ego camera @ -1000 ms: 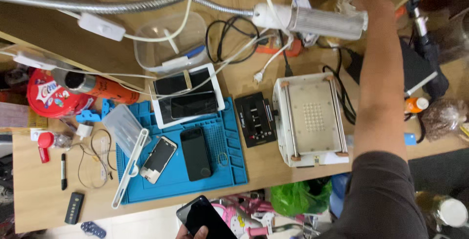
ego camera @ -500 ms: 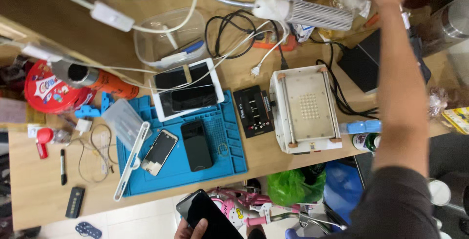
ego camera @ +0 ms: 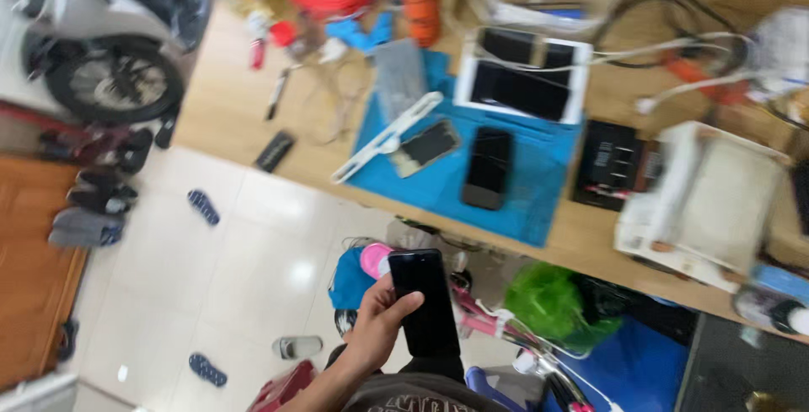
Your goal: The person secures a smartphone with multiple yellow rubber bands, creating a grid pattern across the device. They then wipe the phone with a white cloth while seated at a desk.
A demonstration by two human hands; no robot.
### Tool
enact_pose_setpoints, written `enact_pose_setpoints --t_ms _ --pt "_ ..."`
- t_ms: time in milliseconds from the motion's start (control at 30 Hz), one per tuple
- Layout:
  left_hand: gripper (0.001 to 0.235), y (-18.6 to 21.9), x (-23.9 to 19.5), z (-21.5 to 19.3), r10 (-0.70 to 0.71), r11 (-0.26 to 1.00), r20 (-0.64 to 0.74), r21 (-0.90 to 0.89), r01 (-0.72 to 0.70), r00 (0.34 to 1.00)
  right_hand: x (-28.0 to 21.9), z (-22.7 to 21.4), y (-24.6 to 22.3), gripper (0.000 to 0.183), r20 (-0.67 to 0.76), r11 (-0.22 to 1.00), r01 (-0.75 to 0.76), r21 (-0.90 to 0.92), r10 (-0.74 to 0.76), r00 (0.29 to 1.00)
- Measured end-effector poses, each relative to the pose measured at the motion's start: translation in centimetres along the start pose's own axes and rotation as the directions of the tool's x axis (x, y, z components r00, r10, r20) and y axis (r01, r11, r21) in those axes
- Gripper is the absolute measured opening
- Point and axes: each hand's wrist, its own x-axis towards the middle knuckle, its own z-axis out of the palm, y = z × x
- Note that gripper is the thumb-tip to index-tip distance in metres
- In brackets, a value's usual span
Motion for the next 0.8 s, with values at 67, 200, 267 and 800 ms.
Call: enact_pose_setpoints --t_ms 67,200,267,800 --pt "0.034 1.6 -1.4 -2.3 0.046 0.999 0.015 0.000 -0.046 0.999 -2.7 4.3 -4.7 0.013 0.076 0.994 -0.069 0.080 0.062 0.995" --pt "0.038 4.8 -5.1 -9.5 0.085 0.995 -0.034 -0.054 -0.087 0.996 -10.9 6.5 -15.4 0.015 0.248 0.970 -0.168 0.175 0.122 0.961" --pt "0.040 6.3 -6.5 -14.3 0.075 0.994 -0.065 -0.070 -0.079 0.995 -16.4 5.8 -20.9 0.017 0.315 0.962 -0.193 0.193 0.126 0.941" --pt "0.037 22.3 -20.9 -53.8 0.125 0.992 -0.474 0.067 -0.106 0.872 -40.6 61.7 -42.8 0.014 0.523 0.936 -0.221 0.274 0.048 0.851"
